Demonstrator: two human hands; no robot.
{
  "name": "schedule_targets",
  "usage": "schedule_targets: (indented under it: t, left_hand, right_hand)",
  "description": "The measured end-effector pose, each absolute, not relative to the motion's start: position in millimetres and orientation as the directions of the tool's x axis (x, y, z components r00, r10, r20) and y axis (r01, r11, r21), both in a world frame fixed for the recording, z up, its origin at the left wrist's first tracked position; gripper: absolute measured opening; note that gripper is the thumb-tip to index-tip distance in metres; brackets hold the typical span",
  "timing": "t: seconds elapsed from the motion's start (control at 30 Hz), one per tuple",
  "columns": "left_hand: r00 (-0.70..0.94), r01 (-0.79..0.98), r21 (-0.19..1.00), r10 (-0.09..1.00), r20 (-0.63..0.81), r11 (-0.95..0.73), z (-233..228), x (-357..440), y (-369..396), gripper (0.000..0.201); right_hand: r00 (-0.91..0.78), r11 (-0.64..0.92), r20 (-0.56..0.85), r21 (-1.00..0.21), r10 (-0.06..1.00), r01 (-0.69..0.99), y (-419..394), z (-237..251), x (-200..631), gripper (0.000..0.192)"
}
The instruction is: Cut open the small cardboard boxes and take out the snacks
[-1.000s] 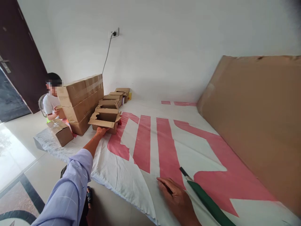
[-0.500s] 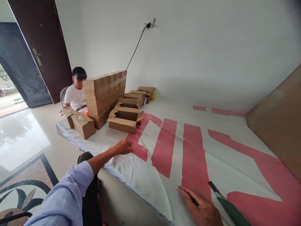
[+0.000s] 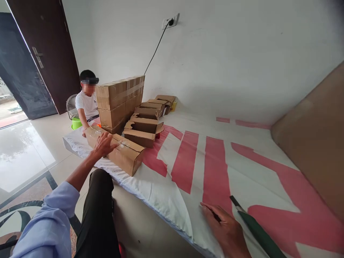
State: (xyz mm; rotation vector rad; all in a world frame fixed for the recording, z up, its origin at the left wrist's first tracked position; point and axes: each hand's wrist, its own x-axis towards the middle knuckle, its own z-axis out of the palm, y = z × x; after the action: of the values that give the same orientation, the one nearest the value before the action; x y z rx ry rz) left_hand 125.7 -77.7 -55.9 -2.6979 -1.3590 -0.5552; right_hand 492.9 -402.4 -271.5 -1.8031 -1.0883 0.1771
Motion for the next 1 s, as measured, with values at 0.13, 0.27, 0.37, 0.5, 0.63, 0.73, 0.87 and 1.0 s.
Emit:
schedule_targets:
  t: [0.13, 0.27, 0.37, 0.5, 0.63, 0.73, 0.87, 1.0]
  left_hand:
    - [0.546, 0.829, 0.017, 0.814, 0.198, -0.559, -65.5, 128.6, -66.5, 0.045]
    - [0.565, 0.811, -0.003, 0.783, 0.261, -0.585, -85.4, 131.8, -73.9, 0.044]
    - [0.559, 0.807, 0.014, 0.77, 0.308, -0.591, -94.1, 131.5, -80.3, 0.047]
    - [0.552, 0.793, 0.074, 0.765, 0.333, -0.605, -97.9, 136.6, -99.2, 0.046]
    - [0.54, 0.774, 0.172, 0.777, 0.323, -0.609, -100.2, 146.5, -138.6, 0.046]
    - [0.586, 0.692, 0.269, 0.739, 0.332, -0.669, -102.5, 148.5, -169.8, 0.038]
    - [0.645, 0.48, 0.501, 0.677, 0.356, -0.72, -107.1, 146.6, -183.5, 0.029]
    - [0.598, 0.309, 0.781, 0.75, 0.284, -0.542, -117.0, 155.0, -160.5, 0.026]
  right_hand:
    - [0.589, -0.104, 0.358, -0.788, 0.725, 0.607, -398.6, -279.7, 495.7, 0.036]
    - [0.587, -0.096, 0.385, -0.775, 0.712, 0.625, -397.9, -283.4, 497.7, 0.036]
    - [0.577, -0.094, 0.387, -0.768, 0.719, 0.633, -398.2, -282.4, 497.6, 0.038]
    - [0.579, -0.116, 0.375, -0.761, 0.724, 0.638, -399.3, -278.9, 495.0, 0.04]
    - [0.577, -0.146, 0.386, -0.728, 0.72, 0.669, -405.9, -273.3, 496.9, 0.039]
    - [0.589, -0.215, 0.475, -0.63, 0.654, 0.746, -418.3, -266.4, 508.1, 0.041]
    - [0.606, -0.385, 0.515, -0.477, 0.606, 0.79, -443.6, -259.2, 532.9, 0.044]
    - [0.689, -0.536, 0.412, -0.436, 0.596, 0.723, -468.4, -263.5, 554.4, 0.051]
